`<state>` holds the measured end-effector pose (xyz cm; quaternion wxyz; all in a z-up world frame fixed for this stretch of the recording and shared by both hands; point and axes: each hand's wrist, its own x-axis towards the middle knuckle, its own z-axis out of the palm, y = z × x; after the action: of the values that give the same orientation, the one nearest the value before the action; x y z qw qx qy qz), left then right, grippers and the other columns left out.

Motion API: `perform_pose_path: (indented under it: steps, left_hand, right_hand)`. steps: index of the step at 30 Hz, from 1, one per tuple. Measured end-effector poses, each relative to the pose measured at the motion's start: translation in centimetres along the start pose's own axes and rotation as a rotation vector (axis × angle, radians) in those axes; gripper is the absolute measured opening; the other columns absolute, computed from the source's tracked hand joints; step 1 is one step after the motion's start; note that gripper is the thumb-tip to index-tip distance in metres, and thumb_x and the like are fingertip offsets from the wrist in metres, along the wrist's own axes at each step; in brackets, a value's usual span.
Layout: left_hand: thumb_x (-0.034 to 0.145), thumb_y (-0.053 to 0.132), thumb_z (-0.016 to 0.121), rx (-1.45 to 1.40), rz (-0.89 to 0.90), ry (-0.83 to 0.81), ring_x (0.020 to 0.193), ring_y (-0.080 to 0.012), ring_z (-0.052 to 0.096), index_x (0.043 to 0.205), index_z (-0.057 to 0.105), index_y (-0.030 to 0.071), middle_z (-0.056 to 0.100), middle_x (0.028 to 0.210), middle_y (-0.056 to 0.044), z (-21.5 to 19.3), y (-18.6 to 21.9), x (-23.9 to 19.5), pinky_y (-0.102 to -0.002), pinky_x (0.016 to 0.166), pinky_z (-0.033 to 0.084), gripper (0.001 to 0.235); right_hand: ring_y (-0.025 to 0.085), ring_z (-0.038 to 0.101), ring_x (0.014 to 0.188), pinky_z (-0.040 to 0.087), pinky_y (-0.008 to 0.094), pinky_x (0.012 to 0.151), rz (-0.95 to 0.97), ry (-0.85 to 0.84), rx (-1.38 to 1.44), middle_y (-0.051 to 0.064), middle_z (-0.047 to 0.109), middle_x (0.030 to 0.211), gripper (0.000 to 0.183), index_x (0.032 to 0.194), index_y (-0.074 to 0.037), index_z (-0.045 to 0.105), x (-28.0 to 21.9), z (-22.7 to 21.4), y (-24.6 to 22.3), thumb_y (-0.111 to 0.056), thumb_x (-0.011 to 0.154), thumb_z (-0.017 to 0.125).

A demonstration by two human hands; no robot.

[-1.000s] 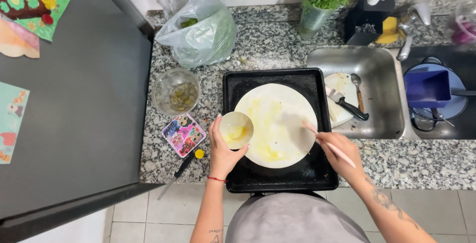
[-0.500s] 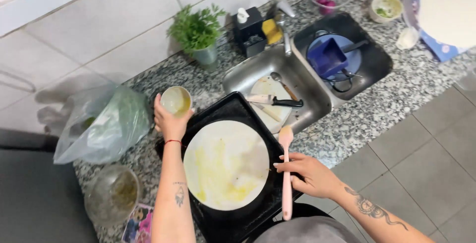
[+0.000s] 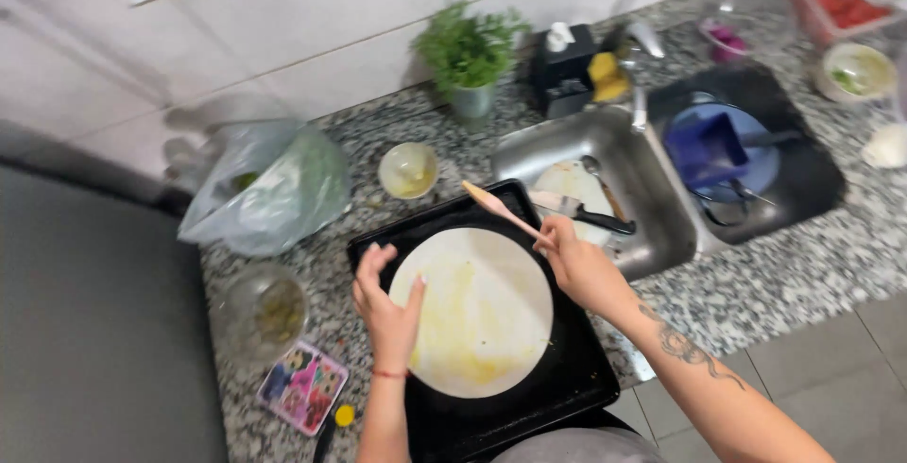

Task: The person cleans a baking tray with a cloth and oil, then retrieves a package of pizza dough from the refrigerator. They place the dough on the tray and brush it with a liquid using a pink silicone brush. Finally, they crack an egg into a bowl and whisk it with a fork.

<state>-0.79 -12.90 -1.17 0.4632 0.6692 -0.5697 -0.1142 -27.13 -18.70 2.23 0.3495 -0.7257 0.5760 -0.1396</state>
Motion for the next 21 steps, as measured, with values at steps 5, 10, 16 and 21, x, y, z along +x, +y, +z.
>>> perform_pose_path:
  steps: [5, 10, 16, 21]
  left_hand:
    - [0.08, 0.019, 0.064, -0.093, -0.514, -0.059, 0.098, -0.0172, 0.063, 0.126, 0.045, 0.01, 0.068, 0.104, -0.004, -5.9, 1.7, -11.9, -0.03, 0.089, 0.045, 0.051]
    - [0.077, 0.027, 0.066, 0.039, -0.937, 0.002, 0.087, -0.0092, 0.071, 0.124, 0.054, 0.021, 0.073, 0.101, 0.007, -7.9, 2.2, -22.8, -0.025, 0.084, 0.053, 0.049]
    - [0.079, 0.026, 0.065, -0.04, -1.426, 0.177, 0.091, -0.008, 0.069, 0.125, 0.054, 0.026, 0.07, 0.112, 0.011, -8.2, 5.8, -30.4, -0.028, 0.09, 0.044, 0.047]
    - [0.079, 0.034, 0.062, 0.06, -1.392, 0.183, 0.096, -0.0048, 0.068, 0.122, 0.052, 0.031, 0.067, 0.115, 0.016, -10.5, 9.6, -32.3, -0.028, 0.09, 0.048, 0.045]
  right_hand:
    - [0.038, 0.056, 0.085, 0.041, 0.044, 0.072, -0.259, 0.142, 0.0, 0.016, 0.059, 0.098, 0.025, 0.115, -0.008, 0.05, 12.2, 6.6, -2.4, -0.011, 0.091, 0.043]
    - [0.047, 0.047, 0.078, 0.04, 0.05, 0.073, -0.47, 0.185, -0.096, 0.022, 0.043, 0.107, 0.039, 0.117, -0.004, 0.052, 21.2, 14.1, -1.6, 0.006, 0.081, 0.042]
    - [0.044, 0.041, 0.085, 0.046, 0.055, 0.06, -0.458, 0.396, -0.343, 0.02, 0.037, 0.108, 0.049, 0.125, -0.011, 0.053, 23.1, 15.8, -1.3, 0.001, 0.078, 0.047]
    - [0.044, 0.036, 0.099, 0.048, 0.06, 0.06, -0.3, 0.24, -0.328, 0.022, 0.034, 0.123, 0.04, 0.132, -0.009, 0.046, 20.5, 12.9, -4.4, -0.01, 0.092, 0.048]
